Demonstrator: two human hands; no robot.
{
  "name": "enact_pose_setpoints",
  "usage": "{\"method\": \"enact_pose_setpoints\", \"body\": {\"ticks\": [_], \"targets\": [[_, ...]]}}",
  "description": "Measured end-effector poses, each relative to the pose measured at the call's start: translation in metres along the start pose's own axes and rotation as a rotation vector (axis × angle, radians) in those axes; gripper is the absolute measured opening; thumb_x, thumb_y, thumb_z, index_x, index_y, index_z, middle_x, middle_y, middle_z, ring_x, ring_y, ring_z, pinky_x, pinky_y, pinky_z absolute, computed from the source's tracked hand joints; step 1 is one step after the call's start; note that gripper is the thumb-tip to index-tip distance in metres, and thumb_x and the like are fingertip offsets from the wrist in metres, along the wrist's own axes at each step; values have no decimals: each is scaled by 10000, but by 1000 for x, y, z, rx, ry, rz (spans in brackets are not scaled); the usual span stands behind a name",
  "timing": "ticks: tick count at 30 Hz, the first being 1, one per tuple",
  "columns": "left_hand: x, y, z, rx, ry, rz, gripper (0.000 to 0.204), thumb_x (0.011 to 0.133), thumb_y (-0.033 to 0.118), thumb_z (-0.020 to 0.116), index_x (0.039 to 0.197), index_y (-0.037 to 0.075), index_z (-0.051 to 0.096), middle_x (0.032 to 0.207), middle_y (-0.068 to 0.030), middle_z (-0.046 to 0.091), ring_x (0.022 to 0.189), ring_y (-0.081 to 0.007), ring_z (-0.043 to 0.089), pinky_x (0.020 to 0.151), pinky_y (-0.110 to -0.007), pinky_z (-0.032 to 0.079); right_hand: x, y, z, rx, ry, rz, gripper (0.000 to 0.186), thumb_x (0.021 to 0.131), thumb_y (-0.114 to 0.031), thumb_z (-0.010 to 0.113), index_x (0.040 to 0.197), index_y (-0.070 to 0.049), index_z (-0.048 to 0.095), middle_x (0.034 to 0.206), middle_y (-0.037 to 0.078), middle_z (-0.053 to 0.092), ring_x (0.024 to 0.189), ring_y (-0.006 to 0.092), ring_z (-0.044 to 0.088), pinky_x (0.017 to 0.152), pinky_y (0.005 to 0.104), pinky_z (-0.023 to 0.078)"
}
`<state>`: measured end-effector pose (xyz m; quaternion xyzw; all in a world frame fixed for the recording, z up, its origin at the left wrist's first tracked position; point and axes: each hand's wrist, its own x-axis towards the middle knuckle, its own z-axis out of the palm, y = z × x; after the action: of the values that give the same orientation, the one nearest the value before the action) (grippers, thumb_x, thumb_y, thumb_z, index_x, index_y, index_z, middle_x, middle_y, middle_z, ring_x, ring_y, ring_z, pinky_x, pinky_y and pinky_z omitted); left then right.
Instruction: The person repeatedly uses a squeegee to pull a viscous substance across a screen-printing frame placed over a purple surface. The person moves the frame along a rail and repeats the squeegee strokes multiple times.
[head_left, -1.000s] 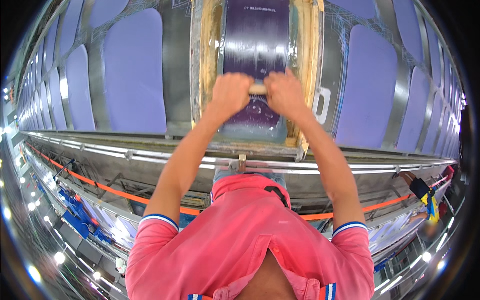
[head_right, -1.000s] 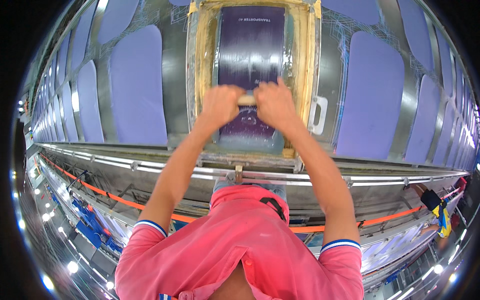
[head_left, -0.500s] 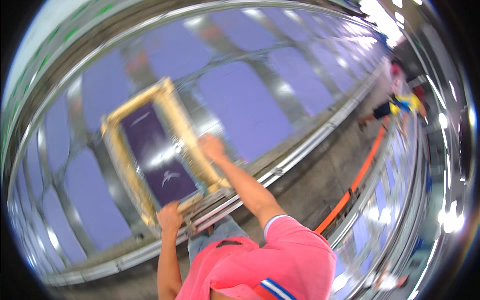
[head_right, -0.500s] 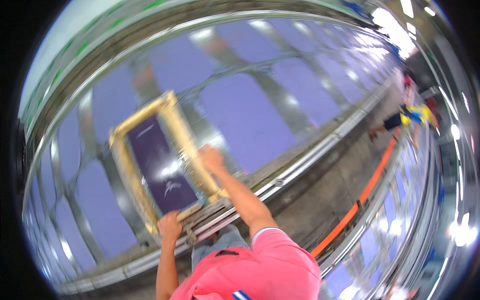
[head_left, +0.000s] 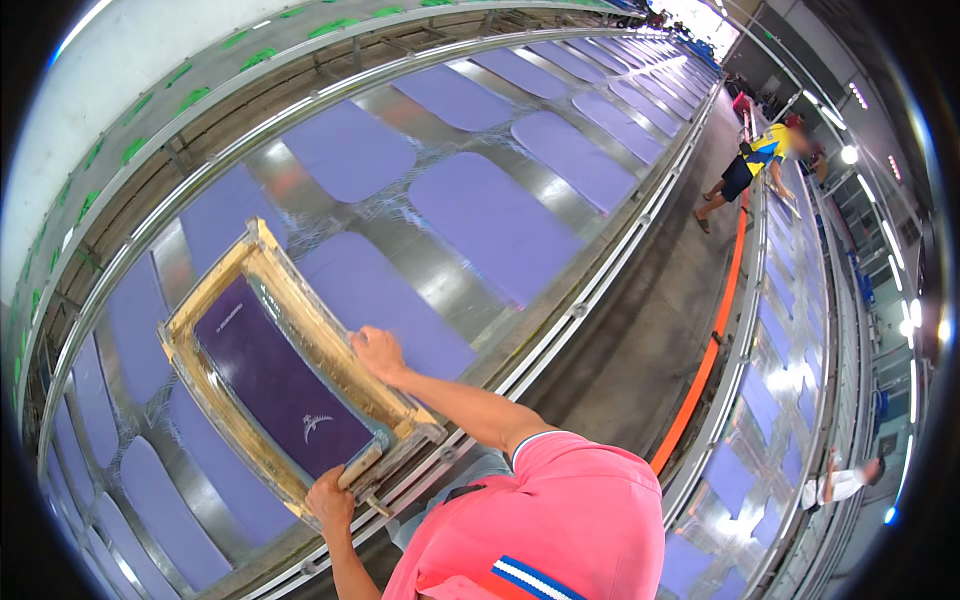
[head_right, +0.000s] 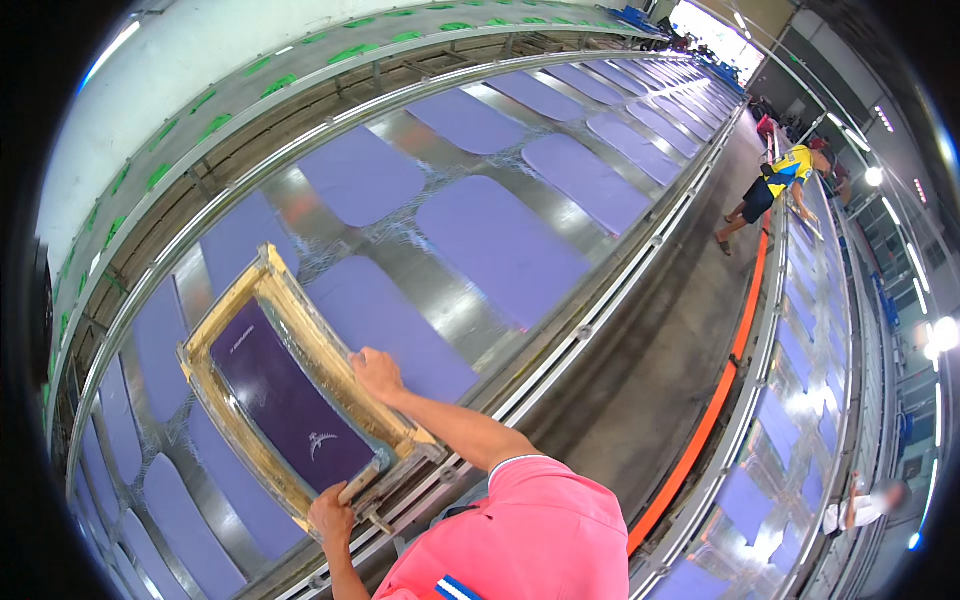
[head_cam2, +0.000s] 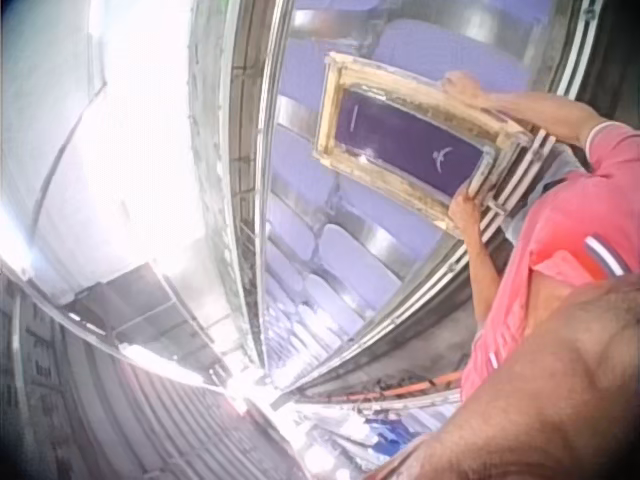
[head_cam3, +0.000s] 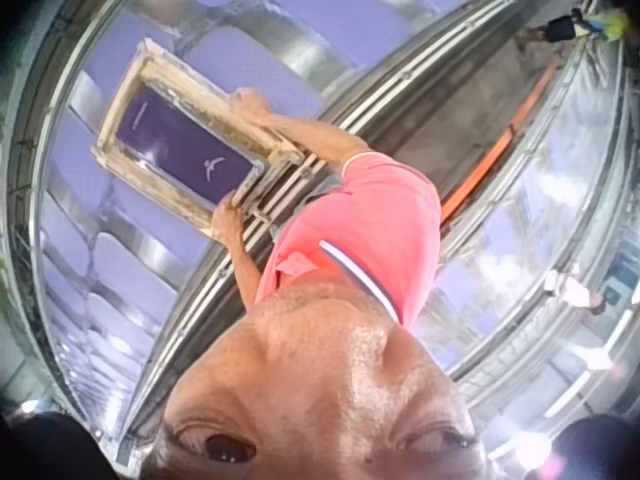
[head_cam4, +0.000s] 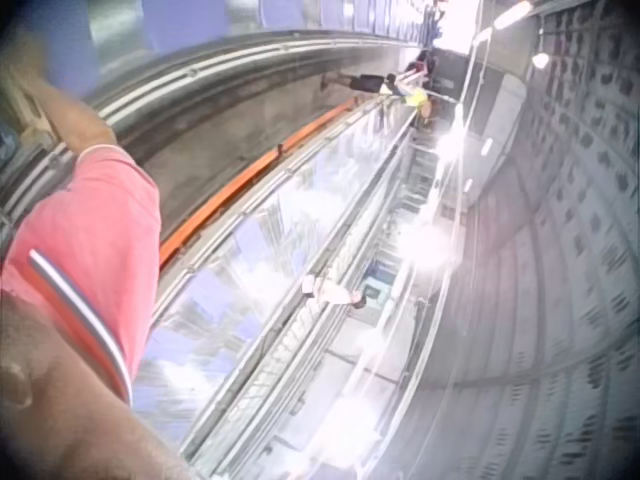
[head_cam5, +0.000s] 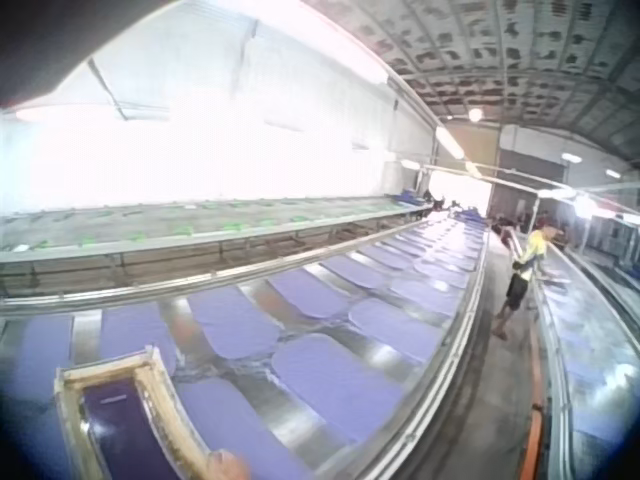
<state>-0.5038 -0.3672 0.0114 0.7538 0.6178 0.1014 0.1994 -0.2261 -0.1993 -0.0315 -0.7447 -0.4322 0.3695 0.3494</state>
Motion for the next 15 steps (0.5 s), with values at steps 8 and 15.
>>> {"method": "enact_pose_setpoints", "body": {"ticks": [8,15], "targets": [[-62,-131,-75,76,-116,-95,424,697,-7,626,1068,110,793,1012,-173,755,941,-388,713,815,-469,551,-81,-17,147,88,-8,49,458,964,-410,588,896,34,680,794,286,657,803,447,657,756,529,485],[-81,-166,-87,-40,34,37,370,723,31,645,1049,130,790,998,-135,761,921,-359,722,795,-463,565,-77,7,197,8,26,-106,408,984,-377,556,1034,-5,716,1062,250,713,1011,443,660,893,511,508]]}}
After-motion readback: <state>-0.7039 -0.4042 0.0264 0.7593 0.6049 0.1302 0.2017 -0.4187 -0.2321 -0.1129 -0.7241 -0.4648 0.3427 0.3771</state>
